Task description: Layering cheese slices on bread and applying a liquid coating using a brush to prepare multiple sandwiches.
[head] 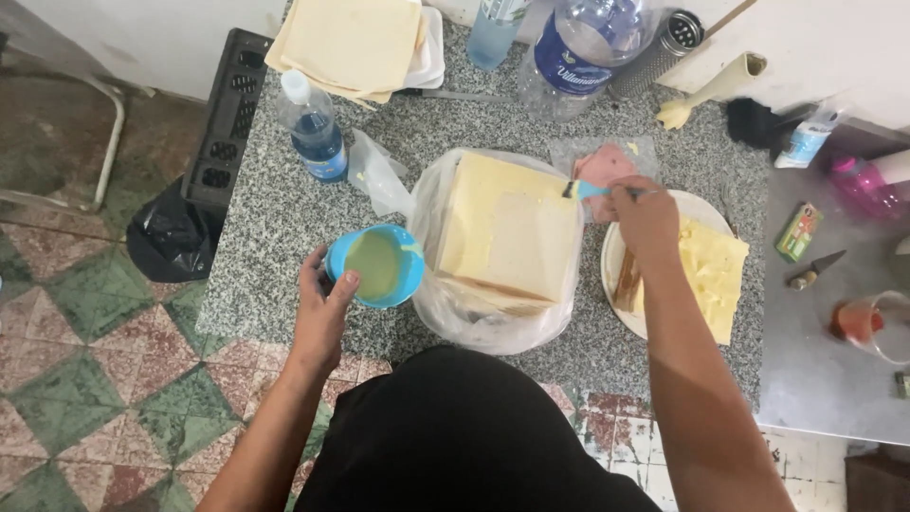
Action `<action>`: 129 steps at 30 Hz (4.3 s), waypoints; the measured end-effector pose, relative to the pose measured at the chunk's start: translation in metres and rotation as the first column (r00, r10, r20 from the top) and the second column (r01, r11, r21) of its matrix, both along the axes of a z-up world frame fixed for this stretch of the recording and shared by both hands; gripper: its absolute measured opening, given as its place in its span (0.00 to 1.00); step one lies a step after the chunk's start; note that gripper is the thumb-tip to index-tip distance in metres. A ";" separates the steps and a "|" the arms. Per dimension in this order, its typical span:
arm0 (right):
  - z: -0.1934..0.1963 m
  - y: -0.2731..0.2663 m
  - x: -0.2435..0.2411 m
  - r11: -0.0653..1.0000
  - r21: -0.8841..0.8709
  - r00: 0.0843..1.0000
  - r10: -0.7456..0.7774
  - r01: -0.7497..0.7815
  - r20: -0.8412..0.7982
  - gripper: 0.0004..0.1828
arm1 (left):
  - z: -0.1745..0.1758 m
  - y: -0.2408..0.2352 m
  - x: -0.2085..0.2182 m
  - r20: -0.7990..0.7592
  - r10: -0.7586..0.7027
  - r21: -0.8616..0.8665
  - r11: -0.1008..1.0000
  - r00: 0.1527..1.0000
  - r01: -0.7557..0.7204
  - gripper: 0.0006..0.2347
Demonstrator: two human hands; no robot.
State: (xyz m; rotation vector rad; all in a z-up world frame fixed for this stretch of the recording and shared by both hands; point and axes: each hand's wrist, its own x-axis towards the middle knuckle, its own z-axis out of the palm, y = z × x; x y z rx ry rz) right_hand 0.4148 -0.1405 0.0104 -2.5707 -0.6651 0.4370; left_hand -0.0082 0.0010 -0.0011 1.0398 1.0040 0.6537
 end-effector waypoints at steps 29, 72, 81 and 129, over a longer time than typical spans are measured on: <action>0.007 -0.016 0.011 0.993 -0.109 0.992 -0.031 0.044 0.119 0.20 | -0.012 0.002 -0.002 0.020 -0.027 0.011 1.000 0.999 0.027 0.44; 0.045 0.058 -0.188 0.669 0.084 0.667 0.743 -0.739 -0.051 0.11 | 0.011 0.017 0.034 -0.254 -0.142 0.146 0.972 0.957 0.183 0.45; 0.003 0.033 -0.168 0.864 0.448 0.551 0.263 0.230 -0.792 0.11 | 0.022 0.016 0.049 -0.239 -0.140 0.086 0.983 0.961 0.164 0.42; 0.027 -0.020 0.012 0.890 -0.110 0.895 0.447 -0.443 0.015 0.22 | -0.007 -0.005 0.029 -0.054 -0.050 0.054 0.997 0.997 0.053 0.42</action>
